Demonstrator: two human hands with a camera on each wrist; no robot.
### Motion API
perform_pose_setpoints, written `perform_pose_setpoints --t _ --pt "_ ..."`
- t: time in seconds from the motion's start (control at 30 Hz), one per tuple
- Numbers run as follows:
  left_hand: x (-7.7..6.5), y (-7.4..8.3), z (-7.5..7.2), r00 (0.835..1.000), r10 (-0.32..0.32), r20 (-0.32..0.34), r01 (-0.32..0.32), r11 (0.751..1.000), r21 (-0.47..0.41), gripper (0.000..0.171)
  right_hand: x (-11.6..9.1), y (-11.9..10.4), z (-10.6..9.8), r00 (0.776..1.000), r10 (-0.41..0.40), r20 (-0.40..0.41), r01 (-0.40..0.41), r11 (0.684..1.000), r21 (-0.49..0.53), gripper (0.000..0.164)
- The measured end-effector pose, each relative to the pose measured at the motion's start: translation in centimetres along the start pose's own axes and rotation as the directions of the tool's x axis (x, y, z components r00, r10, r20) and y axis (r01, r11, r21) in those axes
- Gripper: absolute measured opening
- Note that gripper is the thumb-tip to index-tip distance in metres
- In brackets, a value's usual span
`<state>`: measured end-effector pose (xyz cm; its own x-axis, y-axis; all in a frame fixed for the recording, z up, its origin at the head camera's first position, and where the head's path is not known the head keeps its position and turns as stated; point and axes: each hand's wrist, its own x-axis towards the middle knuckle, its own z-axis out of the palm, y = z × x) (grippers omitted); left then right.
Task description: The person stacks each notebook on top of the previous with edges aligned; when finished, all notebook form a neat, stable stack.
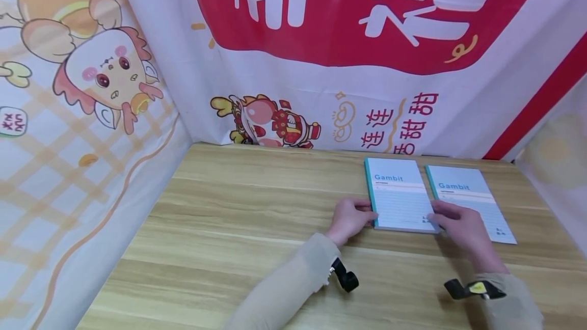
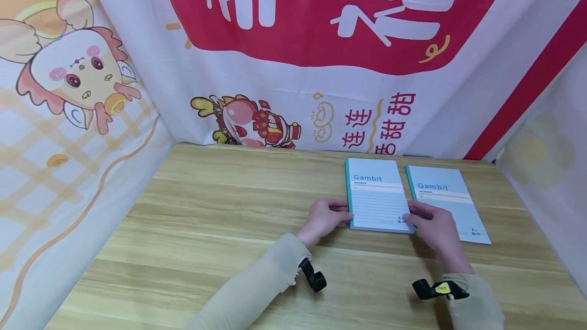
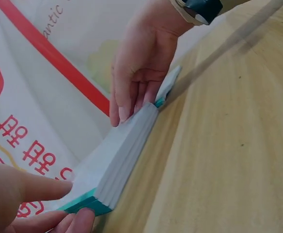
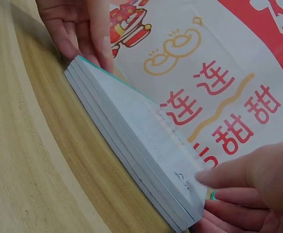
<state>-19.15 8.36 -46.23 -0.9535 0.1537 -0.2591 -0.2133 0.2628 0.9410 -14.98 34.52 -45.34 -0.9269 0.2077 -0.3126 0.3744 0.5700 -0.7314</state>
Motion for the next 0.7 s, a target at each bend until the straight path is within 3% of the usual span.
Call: perform_pose_setpoints --t 0.1,0.23,0.3,0.4,0.47,0.53,0.6,0.7 --pt "-0.1 0.6 -0.3 1.0 0.031 0.003 -0.031 0.999 0.015 0.032 -0.1 0.3 -0.6 0.999 -0.015 -0.034 0.015 1.0 0.016 0.081" --pt "-0.7 1.3 -0.3 0.986 0.152 0.061 -0.154 0.988 0.03 0.041 -0.4 0.6 -2.1 0.996 -0.018 -0.083 0.02 0.999 0.03 0.091" --pt "-1.2 1.5 0.0 0.963 0.238 0.125 -0.246 0.967 0.06 0.046 -0.6 0.8 -3.0 0.996 -0.009 -0.092 0.013 0.999 0.033 0.091" --pt "-2.0 1.6 0.8 0.91 0.334 0.246 -0.374 0.917 0.138 0.055 -0.7 1.2 -4.3 0.996 0.003 -0.092 0.001 0.999 0.045 0.088" --pt "-2.4 1.7 1.6 0.865 0.378 0.331 -0.462 0.857 0.228 0.061 -0.9 1.6 -5.0 0.996 0.013 -0.083 -0.008 0.998 0.059 0.089" --pt "-2.9 1.9 2.7 0.819 0.392 0.419 -0.538 0.778 0.324 0.066 -1.0 2.2 -5.6 0.996 0.02 -0.083 -0.015 0.998 0.06 0.089" --pt "-3.3 2.1 4.0 0.769 0.393 0.504 -0.616 0.668 0.418 0.072 -1.2 2.7 -6.1 0.996 0.027 -0.084 -0.024 0.999 0.041 0.09" --pt "-3.8 2.3 6.0 0.708 0.36 0.608 -0.698 0.486 0.526 0.08 -1.4 3.7 -6.6 0.996 0.033 -0.08 -0.035 0.999 -0.019 0.091"
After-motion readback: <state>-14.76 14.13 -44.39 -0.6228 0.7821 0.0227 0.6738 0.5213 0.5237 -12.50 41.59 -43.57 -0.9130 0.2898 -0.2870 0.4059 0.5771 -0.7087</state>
